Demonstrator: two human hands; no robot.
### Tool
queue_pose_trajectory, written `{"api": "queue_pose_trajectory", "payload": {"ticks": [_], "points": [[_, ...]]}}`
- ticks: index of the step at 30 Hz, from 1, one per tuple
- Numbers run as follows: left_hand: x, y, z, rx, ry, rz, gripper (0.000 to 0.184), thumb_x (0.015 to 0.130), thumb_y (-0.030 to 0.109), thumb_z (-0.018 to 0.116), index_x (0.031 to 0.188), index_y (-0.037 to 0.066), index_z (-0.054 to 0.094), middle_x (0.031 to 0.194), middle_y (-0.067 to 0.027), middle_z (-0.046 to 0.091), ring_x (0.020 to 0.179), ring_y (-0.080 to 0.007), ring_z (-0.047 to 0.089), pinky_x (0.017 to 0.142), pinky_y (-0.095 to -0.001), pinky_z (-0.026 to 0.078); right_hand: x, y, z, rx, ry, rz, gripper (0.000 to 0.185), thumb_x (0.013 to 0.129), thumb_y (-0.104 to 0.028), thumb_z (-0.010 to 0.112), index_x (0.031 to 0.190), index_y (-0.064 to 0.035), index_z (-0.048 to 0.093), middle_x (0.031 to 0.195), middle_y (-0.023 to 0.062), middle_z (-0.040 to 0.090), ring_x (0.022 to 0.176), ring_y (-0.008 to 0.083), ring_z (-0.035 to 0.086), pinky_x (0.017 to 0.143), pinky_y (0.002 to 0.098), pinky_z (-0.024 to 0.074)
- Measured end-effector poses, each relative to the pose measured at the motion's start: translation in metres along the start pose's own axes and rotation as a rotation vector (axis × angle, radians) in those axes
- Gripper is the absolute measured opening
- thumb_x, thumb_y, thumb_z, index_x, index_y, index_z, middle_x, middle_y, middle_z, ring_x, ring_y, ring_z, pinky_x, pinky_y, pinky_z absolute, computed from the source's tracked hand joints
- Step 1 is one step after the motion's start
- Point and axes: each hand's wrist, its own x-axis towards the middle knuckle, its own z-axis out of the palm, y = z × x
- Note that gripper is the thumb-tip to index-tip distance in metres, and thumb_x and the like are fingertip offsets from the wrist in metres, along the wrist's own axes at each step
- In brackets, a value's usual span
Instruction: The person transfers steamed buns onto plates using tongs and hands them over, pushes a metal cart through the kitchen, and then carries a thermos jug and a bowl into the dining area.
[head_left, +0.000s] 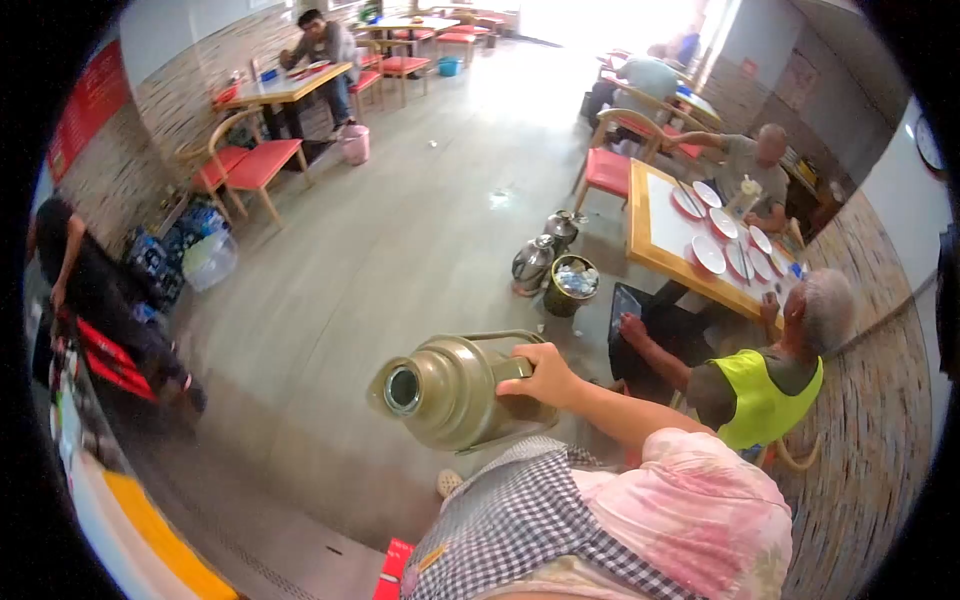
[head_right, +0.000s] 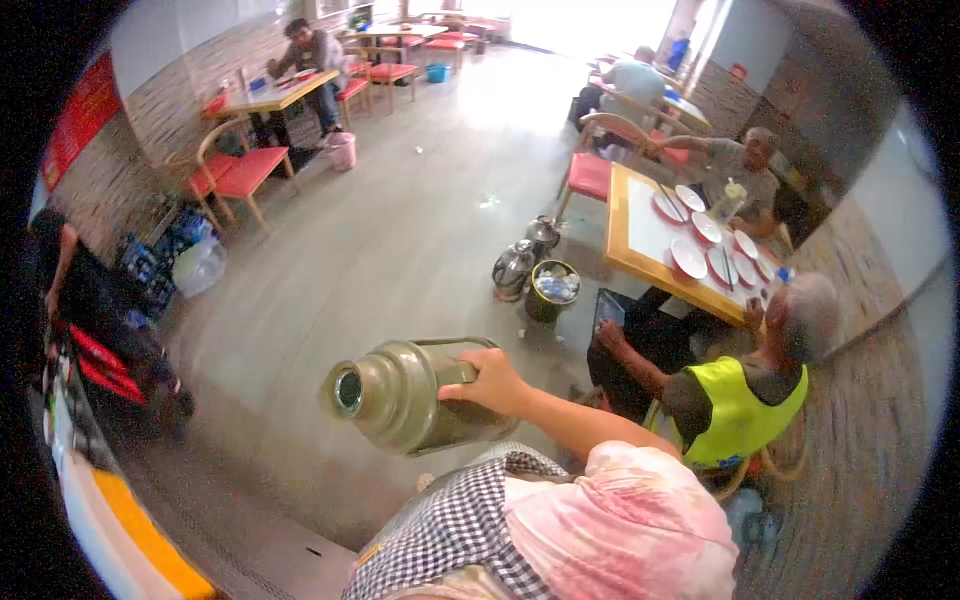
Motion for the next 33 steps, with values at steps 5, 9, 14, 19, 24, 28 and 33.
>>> {"api": "queue_pose_trajectory", "payload": {"ticks": [5, 9, 14, 19, 24, 28, 33], "points": [[0.055, 0.02, 0.084, 0.224, -0.345, -0.049, 0.041, 0.083, 0.015, 0.054, 0.119, 0.001, 0.042, 0.095, -0.0141, 0.052, 0.083, -0.0226, 0.053, 0.07, -0.0343, 0.049, 0.058, -0.012, 0.016, -0.053, 0.098, 0.107, 0.046, 0.063, -0.039, 0.078, 0.077, 0.0013, 0.06, 0.064, 0.0143, 0.055, 0.058, 0.0193, 0.05, 0.058, 0.0338, 0.043], [0.117, 0.043, 0.148, 0.342, -0.436, 0.014, 0.04, 0.084, 0.015, 0.052, 0.119, 0.0, 0.043, 0.099, -0.0149, 0.051, 0.086, -0.0236, 0.052, 0.072, -0.0349, 0.049, 0.12, 0.012, 0.021, -0.045, 0.127, 0.103, 0.046, 0.063, -0.039, 0.077, 0.073, 0.0008, 0.059, 0.064, 0.0137, 0.055, 0.058, 0.0191, 0.05, 0.058, 0.0339, 0.0425], [0.192, 0.059, 0.201, 0.504, -0.359, 0.054, 0.039, 0.084, 0.014, 0.05, 0.12, -0.001, 0.043, 0.103, -0.016, 0.051, 0.09, -0.0247, 0.052, 0.075, -0.0357, 0.049, 0.211, 0.047, 0.02, 0.002, 0.087, 0.077, 0.047, 0.063, -0.042, 0.077, 0.073, 0.0, 0.058, 0.064, 0.0137, 0.056, 0.059, 0.0223, 0.051, 0.059, 0.0342, 0.0435], [0.256, 0.091, 0.242, 0.785, -0.208, 0.089, 0.038, 0.085, 0.013, 0.047, 0.12, -0.002, 0.043, 0.108, -0.017, 0.05, 0.094, -0.0259, 0.051, 0.077, -0.0366, 0.049, 0.3, 0.097, 0.023, 0.061, 0.141, -0.007, 0.05, 0.06, -0.044, 0.078, 0.069, -0.0001, 0.054, 0.061, 0.0127, 0.052, 0.054, 0.0209, 0.049, 0.053, 0.0328, 0.0408], [0.324, 0.133, 0.273, 1.084, -0.143, 0.124, 0.037, 0.086, 0.013, 0.044, 0.12, -0.003, 0.044, 0.112, -0.0181, 0.049, 0.098, -0.0271, 0.051, 0.08, -0.0374, 0.049, 0.377, 0.132, 0.02, -0.004, 0.251, -0.127, 0.054, 0.058, -0.049, 0.077, 0.065, -0.0023, 0.051, 0.059, 0.0121, 0.049, 0.053, 0.0275, 0.048, 0.052, 0.0335, 0.0407], [0.386, 0.167, 0.308, 1.279, -0.163, 0.175, 0.037, 0.087, 0.012, 0.042, 0.12, -0.004, 0.044, 0.116, -0.0189, 0.049, 0.101, -0.028, 0.05, 0.082, -0.0381, 0.049, 0.421, 0.145, 0.005, 0.023, 0.368, -0.093, 0.054, 0.058, -0.049, 0.077, 0.065, -0.0029, 0.05, 0.059, 0.0117, 0.048, 0.053, 0.0281, 0.047, 0.051, 0.0335, 0.0401], [0.495, 0.22, 0.378, 1.483, -0.298, 0.26, 0.036, 0.088, 0.011, 0.04, 0.12, -0.005, 0.044, 0.12, -0.02, 0.048, 0.105, -0.0292, 0.05, 0.085, -0.0389, 0.049, 0.459, 0.165, -0.007, -0.064, 0.488, 0.103, 0.058, 0.056, -0.057, 0.074, 0.063, -0.0036, 0.053, 0.062, 0.0124, 0.055, 0.059, 0.0299, 0.056, 0.056, 0.0358, 0.0443]]}}
